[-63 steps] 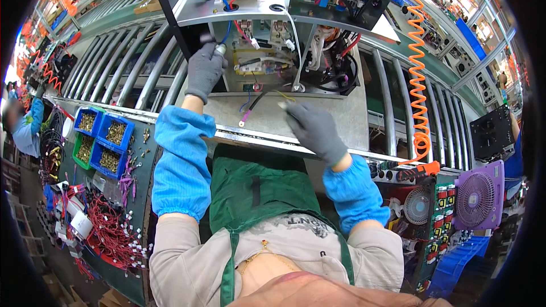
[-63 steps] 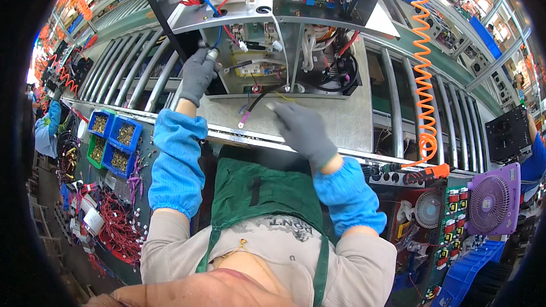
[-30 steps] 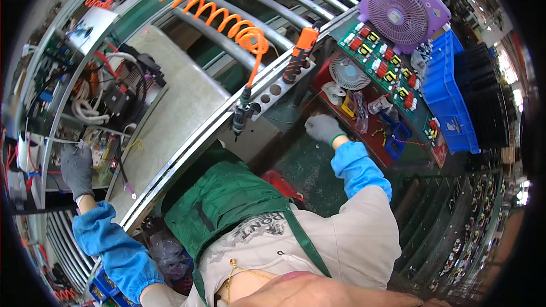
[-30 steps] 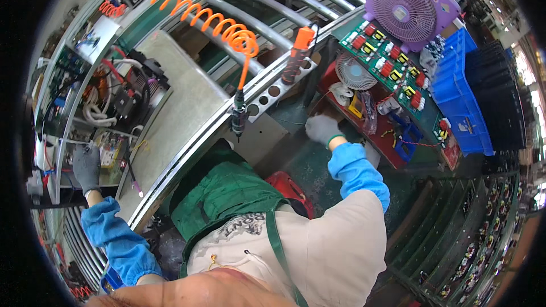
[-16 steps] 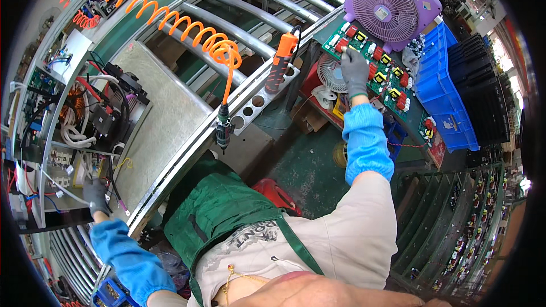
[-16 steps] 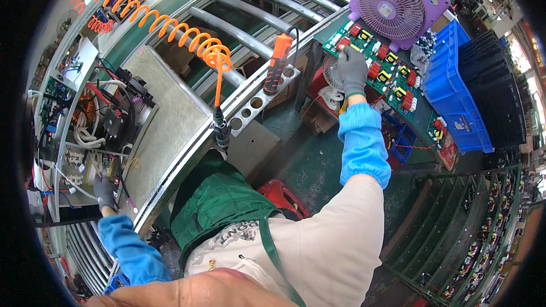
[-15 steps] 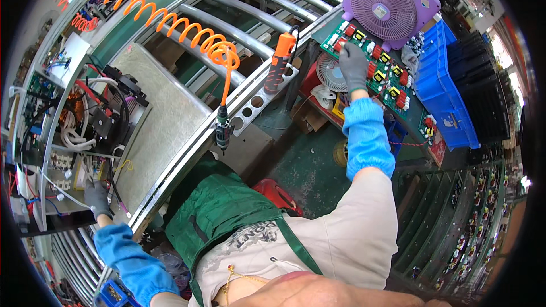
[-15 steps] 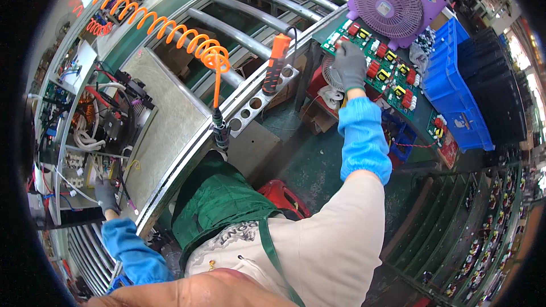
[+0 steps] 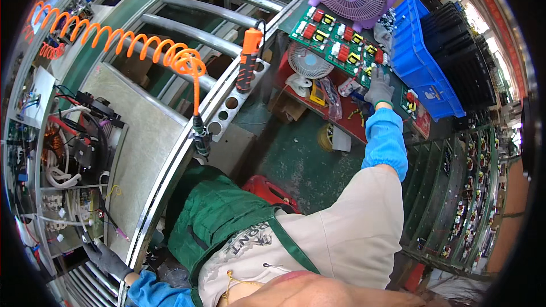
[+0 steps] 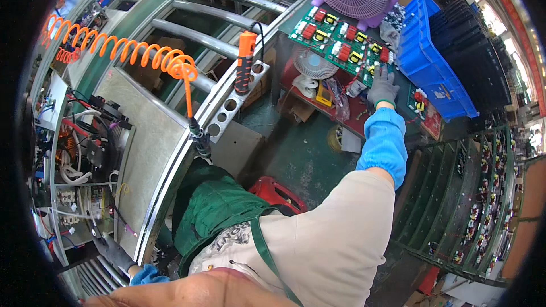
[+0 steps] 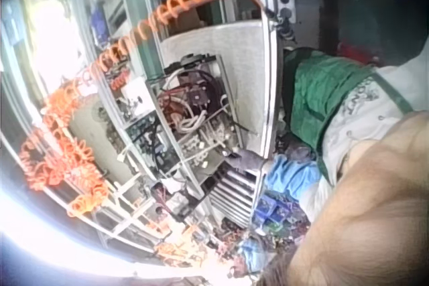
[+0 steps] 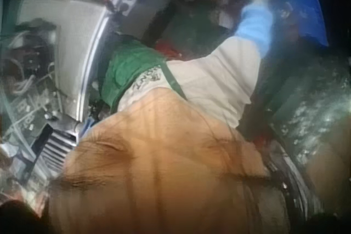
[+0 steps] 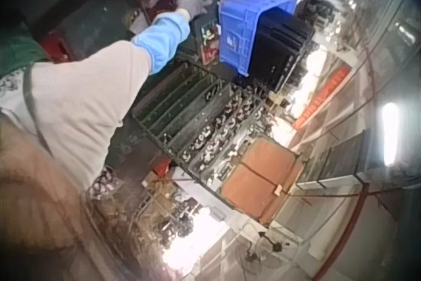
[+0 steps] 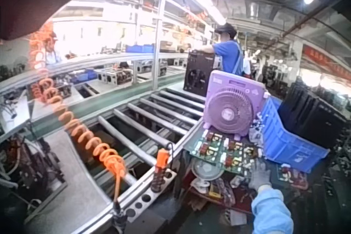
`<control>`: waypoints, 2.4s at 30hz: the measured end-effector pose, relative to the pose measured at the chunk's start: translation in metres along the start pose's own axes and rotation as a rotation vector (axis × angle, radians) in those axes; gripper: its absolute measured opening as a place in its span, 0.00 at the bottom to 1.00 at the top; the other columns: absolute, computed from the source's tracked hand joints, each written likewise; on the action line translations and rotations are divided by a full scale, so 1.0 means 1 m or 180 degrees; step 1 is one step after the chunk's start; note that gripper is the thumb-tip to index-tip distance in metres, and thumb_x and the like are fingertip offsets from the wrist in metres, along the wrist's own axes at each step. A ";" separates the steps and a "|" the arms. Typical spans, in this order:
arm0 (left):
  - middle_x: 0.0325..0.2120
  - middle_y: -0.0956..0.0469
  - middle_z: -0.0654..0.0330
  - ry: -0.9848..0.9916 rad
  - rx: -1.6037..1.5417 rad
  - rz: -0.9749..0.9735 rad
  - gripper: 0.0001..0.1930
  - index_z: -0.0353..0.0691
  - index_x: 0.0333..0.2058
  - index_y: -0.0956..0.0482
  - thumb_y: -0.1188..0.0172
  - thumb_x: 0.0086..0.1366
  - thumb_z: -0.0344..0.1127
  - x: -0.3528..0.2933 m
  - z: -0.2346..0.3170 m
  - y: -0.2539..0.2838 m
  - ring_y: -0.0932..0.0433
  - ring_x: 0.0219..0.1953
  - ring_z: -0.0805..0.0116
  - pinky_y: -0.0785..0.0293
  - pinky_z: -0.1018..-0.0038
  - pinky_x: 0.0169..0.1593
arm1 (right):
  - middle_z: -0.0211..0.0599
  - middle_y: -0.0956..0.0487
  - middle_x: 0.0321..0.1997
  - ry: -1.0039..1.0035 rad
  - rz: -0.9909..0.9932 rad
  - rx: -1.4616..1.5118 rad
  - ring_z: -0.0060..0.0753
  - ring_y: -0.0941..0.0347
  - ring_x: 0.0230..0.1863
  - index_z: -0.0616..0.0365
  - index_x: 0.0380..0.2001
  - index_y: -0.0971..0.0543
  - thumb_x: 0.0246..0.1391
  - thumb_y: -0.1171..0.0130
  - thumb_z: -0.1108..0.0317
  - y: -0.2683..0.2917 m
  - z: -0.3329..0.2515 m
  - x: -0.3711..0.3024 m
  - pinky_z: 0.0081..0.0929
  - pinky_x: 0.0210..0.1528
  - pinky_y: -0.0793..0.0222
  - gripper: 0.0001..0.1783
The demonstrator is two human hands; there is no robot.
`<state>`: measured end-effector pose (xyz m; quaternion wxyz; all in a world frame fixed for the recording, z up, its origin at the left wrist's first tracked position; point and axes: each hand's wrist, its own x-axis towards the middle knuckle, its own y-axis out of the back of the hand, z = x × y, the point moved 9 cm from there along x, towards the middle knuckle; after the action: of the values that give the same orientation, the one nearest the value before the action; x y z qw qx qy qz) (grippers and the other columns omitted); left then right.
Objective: Assemble internal components of an electronic device on a factory production line.
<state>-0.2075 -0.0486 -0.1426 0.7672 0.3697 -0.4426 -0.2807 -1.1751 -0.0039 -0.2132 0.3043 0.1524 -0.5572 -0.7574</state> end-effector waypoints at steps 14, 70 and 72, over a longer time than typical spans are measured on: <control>0.55 0.32 0.48 0.0189 -0.0634 -0.0233 0.24 0.31 0.57 0.35 0.51 0.66 0.39 -0.013 -0.004 -0.017 0.33 0.56 0.55 0.40 0.68 0.59 | 0.42 0.33 0.59 0.0436 0.0501 0.0507 0.50 0.36 0.58 0.52 0.57 0.36 0.40 0.40 0.64 -0.038 0.040 0.038 0.41 0.55 0.33 0.36; 0.39 0.23 0.59 -0.0480 -0.3447 -0.0361 0.29 0.36 0.43 0.28 0.26 0.40 0.25 0.057 0.057 0.065 0.24 0.41 0.73 0.26 0.74 0.46 | 0.46 0.21 0.38 0.6056 -0.0272 0.4229 0.48 0.24 0.39 0.55 0.37 0.21 0.47 0.44 0.58 0.355 -0.624 -0.509 0.40 0.40 0.28 0.16; 0.36 0.23 0.63 -0.0100 -0.4732 -0.0425 0.24 0.39 0.40 0.26 0.31 0.40 0.24 0.067 0.059 0.046 0.25 0.37 0.76 0.28 0.76 0.43 | 0.41 0.20 0.36 0.6095 0.0524 0.3020 0.45 0.23 0.37 0.50 0.37 0.20 0.47 0.42 0.60 0.365 -0.616 -0.519 0.37 0.37 0.27 0.14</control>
<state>-0.2251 -0.0918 -0.0538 0.7898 -0.2245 -0.1236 -0.5573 -0.3192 -0.2102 -0.1323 0.5746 0.7478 -0.3327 -0.0059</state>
